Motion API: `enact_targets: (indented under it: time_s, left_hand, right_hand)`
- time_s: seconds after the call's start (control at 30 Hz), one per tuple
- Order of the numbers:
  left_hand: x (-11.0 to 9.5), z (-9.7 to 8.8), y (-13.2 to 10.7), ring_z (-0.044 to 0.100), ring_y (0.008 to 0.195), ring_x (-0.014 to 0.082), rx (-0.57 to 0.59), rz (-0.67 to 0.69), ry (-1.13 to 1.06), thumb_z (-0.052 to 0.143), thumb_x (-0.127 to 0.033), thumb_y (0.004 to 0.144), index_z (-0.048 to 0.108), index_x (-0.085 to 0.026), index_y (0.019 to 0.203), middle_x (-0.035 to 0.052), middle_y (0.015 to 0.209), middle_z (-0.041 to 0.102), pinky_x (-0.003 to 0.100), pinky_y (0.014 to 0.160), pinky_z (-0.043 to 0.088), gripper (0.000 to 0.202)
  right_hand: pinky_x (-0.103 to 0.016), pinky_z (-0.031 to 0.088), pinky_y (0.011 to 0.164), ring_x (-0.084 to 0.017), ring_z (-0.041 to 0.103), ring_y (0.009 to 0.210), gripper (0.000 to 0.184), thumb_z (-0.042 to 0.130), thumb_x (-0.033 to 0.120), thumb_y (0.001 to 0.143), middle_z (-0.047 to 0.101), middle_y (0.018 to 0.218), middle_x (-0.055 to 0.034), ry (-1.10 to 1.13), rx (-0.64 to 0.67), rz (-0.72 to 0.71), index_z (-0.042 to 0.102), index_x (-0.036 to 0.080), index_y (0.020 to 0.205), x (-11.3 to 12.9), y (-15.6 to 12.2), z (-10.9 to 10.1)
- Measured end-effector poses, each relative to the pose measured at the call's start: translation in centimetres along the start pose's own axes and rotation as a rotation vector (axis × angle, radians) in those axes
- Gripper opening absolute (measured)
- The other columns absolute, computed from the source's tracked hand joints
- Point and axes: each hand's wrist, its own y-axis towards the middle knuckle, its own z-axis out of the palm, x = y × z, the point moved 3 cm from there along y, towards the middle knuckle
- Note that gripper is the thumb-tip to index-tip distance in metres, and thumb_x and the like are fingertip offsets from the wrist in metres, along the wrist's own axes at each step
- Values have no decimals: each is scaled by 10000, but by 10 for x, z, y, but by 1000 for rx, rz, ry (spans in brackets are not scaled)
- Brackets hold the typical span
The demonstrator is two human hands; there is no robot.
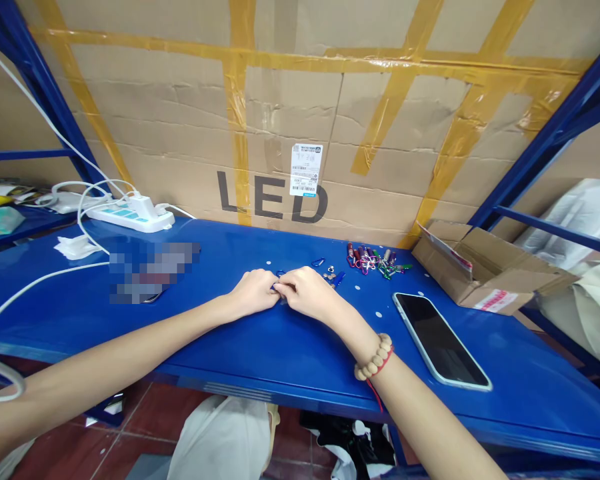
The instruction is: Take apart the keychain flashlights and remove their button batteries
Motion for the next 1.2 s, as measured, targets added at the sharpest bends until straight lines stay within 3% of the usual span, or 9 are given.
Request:
enact_targets:
  time_s: [0.3,0.4,0.5,0.6,0.77,0.9,1.03,1.2]
  left_hand:
    - [2,0,2,636,827,279,-9,-23,-67,475,-227,713,705,-214,709,95,824,701,329,672,444,231]
    - [6,0,9,611,776,236,-81,-46,-212,483,-226,690,677,-203,658,61,739,673,278,613,399,197]
    - [10,2,16,523,594,157,-140,-42,-408,477,-225,677,552,-173,528,5,555,546,246,530,316,174]
    - [15,0,19,372,498,96,-210,-63,-571,478,-191,654,353,-175,446,-44,456,362,236,506,251,243]
    - [22,-3,19,322,526,75,-297,-145,-757,503,-152,622,295,-179,492,-68,497,334,221,539,279,247]
    - [25,-6,20,392,560,92,-321,-148,-707,493,-170,677,308,-188,541,-55,543,393,231,584,338,230]
    - [30,-6,24,494,688,146,-346,-130,-470,478,-243,768,343,-200,636,1,699,496,269,660,391,194]
    - [32,0,29,551,794,187,-234,-22,-285,413,-265,840,402,-198,721,49,830,559,300,712,415,138]
  right_hand:
    - [-206,310,511,-71,429,457,331,444,195,816,525,469,17,241,55,194,569,129,517,-1,5,4]
    - [-206,299,482,-67,400,421,367,462,322,833,491,436,31,256,8,233,594,132,548,-4,6,-3]
    - [-213,300,483,-76,416,445,455,484,485,812,507,449,19,206,-108,250,617,130,561,-11,6,-13]
    - [-219,334,527,-104,507,547,463,475,543,808,618,599,-9,86,-196,297,682,153,670,-23,3,-18]
    - [-231,387,599,-151,604,788,248,612,446,759,667,941,-15,-177,-67,307,717,261,885,-33,2,-6]
    - [-238,419,664,-166,608,883,172,594,351,802,678,937,-25,-179,-57,247,721,237,823,-31,8,0]
    - [-236,438,686,-163,626,831,114,618,268,782,695,912,-36,-130,-61,223,707,199,798,-29,12,2]
    - [-233,443,711,-161,637,783,114,599,199,777,708,851,-49,-105,-30,165,707,182,810,-25,13,2]
